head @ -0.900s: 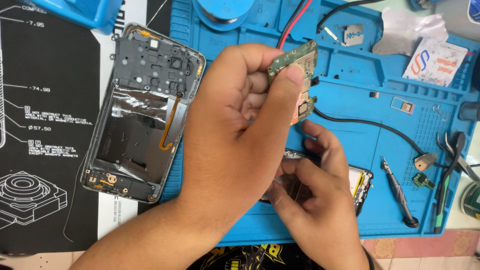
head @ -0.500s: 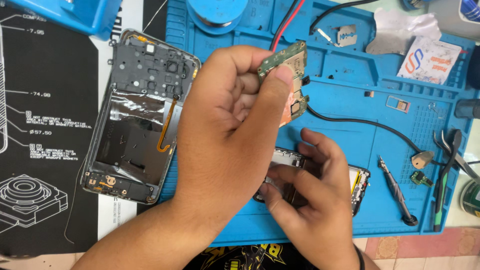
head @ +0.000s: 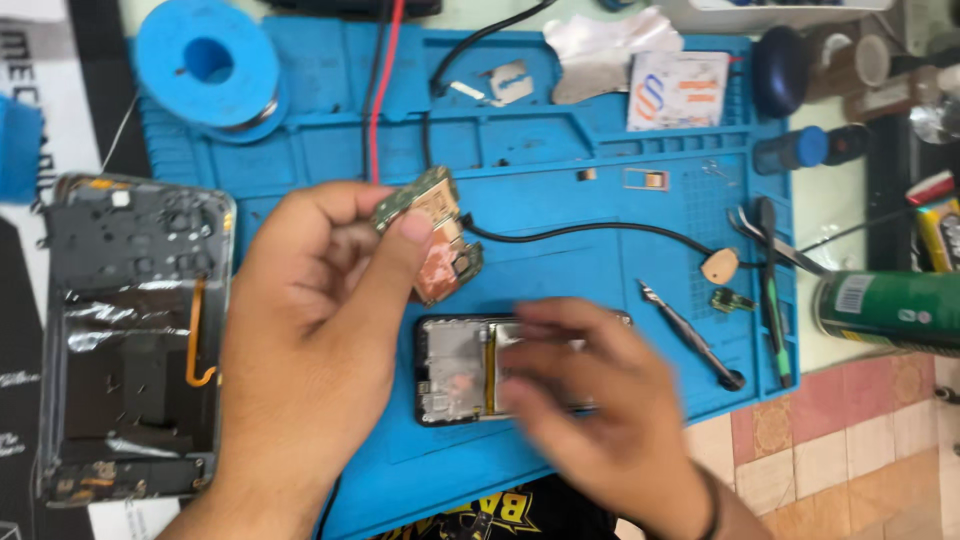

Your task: The person handles a disassembled smartphone, connecting a ribbon cable to the motherboard and placing the board into the phone chassis. They then pick up a separate smartphone, open WhatsApp, and scroll through the chat list before returning to the disassembled phone.

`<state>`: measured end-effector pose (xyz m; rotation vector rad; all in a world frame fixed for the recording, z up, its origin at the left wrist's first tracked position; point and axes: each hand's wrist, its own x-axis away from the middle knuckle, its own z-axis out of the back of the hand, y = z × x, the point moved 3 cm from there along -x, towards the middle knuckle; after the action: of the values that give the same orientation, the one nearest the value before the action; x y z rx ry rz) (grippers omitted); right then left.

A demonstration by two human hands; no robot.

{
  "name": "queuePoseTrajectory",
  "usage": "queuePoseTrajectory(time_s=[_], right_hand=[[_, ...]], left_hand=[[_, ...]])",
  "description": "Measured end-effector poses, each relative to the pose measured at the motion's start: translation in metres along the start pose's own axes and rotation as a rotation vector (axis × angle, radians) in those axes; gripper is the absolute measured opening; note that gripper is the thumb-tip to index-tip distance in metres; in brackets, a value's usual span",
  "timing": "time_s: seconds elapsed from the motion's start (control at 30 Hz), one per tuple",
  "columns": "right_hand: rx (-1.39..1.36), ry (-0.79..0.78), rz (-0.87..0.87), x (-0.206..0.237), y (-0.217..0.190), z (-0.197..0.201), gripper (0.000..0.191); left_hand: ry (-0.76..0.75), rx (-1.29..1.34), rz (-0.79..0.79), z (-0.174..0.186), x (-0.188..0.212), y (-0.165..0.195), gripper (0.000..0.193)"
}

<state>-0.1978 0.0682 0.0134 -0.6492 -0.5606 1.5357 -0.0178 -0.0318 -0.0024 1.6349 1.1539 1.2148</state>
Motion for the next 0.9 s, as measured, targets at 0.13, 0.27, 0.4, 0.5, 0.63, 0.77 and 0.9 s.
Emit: queuePoseTrajectory(time_s=[0.13, 0.27, 0.4, 0.5, 0.63, 0.77, 0.9], right_hand=[[0.303, 0.374, -0.169, -0.001, 0.040, 0.073, 0.009], [0.714, 0.414, -0.163, -0.008, 0.076, 0.119, 0.015], [0.858, 0.245, -0.077, 0.005, 0.115, 0.132, 0.019], [0.824, 0.176, -0.090, 0.022, 0.171, 0.140, 0.022], [0.712, 0.140, -0.249, 0.054, 0.272, 0.154, 0.016], [0.631, 0.182, -0.471, 0.066, 0.337, 0.162, 0.017], [0.554, 0.209, -0.465, 0.093, 0.322, 0.157, 0.019]], left_hand=[[0.004, -0.046, 0.016, -0.003, 0.001, 0.002, 0.024], [-0.027, -0.029, 0.010, -0.007, 0.002, 0.000, 0.026], [-0.123, 0.021, -0.048, -0.011, 0.001, -0.006, 0.026], [-0.142, -0.103, 0.017, -0.010, -0.002, -0.014, 0.024], [-0.146, -0.279, -0.109, -0.010, 0.000, -0.012, 0.022], [-0.081, -0.463, -0.224, -0.006, 0.000, -0.003, 0.026], [-0.044, -0.597, -0.269, 0.002, -0.002, 0.003, 0.034]])
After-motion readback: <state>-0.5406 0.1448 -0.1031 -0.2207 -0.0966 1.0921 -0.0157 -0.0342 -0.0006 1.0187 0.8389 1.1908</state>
